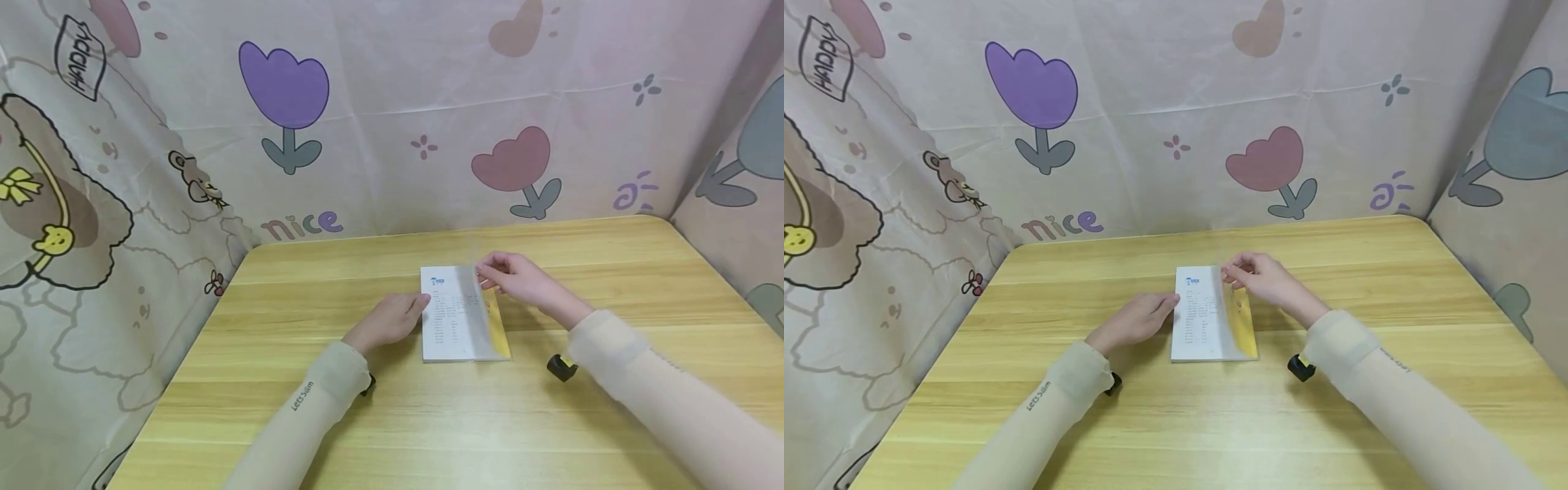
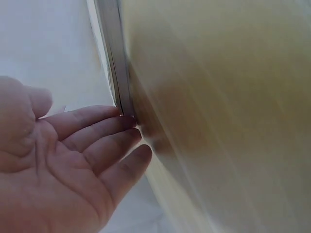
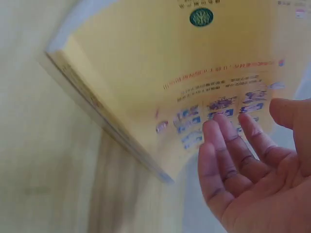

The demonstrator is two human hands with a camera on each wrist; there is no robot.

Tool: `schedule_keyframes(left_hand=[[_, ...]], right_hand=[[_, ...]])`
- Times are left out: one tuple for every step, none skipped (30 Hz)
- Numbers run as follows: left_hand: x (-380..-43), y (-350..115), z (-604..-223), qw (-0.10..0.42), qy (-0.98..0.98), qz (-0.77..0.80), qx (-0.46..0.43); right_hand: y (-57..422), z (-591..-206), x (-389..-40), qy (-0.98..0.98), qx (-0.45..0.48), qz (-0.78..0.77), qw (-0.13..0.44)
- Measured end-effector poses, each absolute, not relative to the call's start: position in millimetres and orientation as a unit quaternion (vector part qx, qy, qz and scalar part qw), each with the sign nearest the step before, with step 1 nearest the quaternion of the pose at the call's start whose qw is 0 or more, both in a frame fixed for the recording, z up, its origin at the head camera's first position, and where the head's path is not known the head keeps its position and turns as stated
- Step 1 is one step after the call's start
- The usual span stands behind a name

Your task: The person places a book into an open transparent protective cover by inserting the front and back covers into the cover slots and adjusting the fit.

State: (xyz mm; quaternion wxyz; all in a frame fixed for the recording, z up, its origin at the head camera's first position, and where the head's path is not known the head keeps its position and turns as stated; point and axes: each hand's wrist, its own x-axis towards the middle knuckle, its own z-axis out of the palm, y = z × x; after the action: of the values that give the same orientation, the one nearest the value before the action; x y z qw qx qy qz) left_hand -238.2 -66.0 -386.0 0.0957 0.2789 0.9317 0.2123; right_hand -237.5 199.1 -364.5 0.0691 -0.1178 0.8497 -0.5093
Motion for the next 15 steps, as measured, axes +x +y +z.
schedule_keyframes(left_hand=[[-238, -66, -386, 0.100, 0.931, 0.222, 0.272], [-238, -66, -385, 0.103, 0.931, 0.230, 0.264], [-238, -66, -385, 0.103, 0.932, 0.234, 0.256], [-238, -66, -385, 0.102, 0.933, 0.241, 0.247], [-238, -66, -384, 0.101, 0.933, 0.248, 0.240], [-239, -65, -384, 0.103, 0.933, 0.253, 0.232], [-239, -65, -383, 0.103, 0.934, 0.258, 0.225], [-239, -65, -383, 0.102, 0.934, 0.262, 0.221], [-239, -65, -383, 0.103, 0.933, 0.267, 0.217], [-239, -65, -383, 0.109, 0.931, 0.275, 0.213], [-239, -65, -383, 0.116, 0.929, 0.284, 0.208], [-239, -65, -383, 0.123, 0.926, 0.292, 0.205], [-239, -65, -383, 0.130, 0.923, 0.300, 0.204], [-239, -65, -383, 0.137, 0.920, 0.305, 0.207], [-239, -65, -383, 0.144, 0.917, 0.309, 0.207]], right_hand=[[196, -366, -236, 0.852, -0.126, -0.504, 0.070], [194, -367, -235, 0.855, -0.132, -0.497, 0.072], [192, -368, -233, 0.858, -0.135, -0.490, 0.075], [190, -368, -232, 0.861, -0.137, -0.483, 0.079], [188, -369, -230, 0.867, -0.139, -0.472, 0.083], [186, -369, -228, 0.872, -0.141, -0.461, 0.085], [185, -370, -226, 0.879, -0.139, -0.448, 0.088], [183, -371, -225, 0.885, -0.137, -0.435, 0.090], [182, -372, -224, 0.891, -0.140, -0.422, 0.091], [180, -373, -223, 0.895, -0.145, -0.413, 0.092], [179, -375, -222, 0.897, -0.151, -0.406, 0.092], [178, -376, -222, 0.898, -0.156, -0.402, 0.091], [177, -377, -221, 0.899, -0.161, -0.398, 0.090], [176, -379, -221, 0.899, -0.168, -0.395, 0.089], [175, -380, -220, 0.898, -0.176, -0.393, 0.087]])
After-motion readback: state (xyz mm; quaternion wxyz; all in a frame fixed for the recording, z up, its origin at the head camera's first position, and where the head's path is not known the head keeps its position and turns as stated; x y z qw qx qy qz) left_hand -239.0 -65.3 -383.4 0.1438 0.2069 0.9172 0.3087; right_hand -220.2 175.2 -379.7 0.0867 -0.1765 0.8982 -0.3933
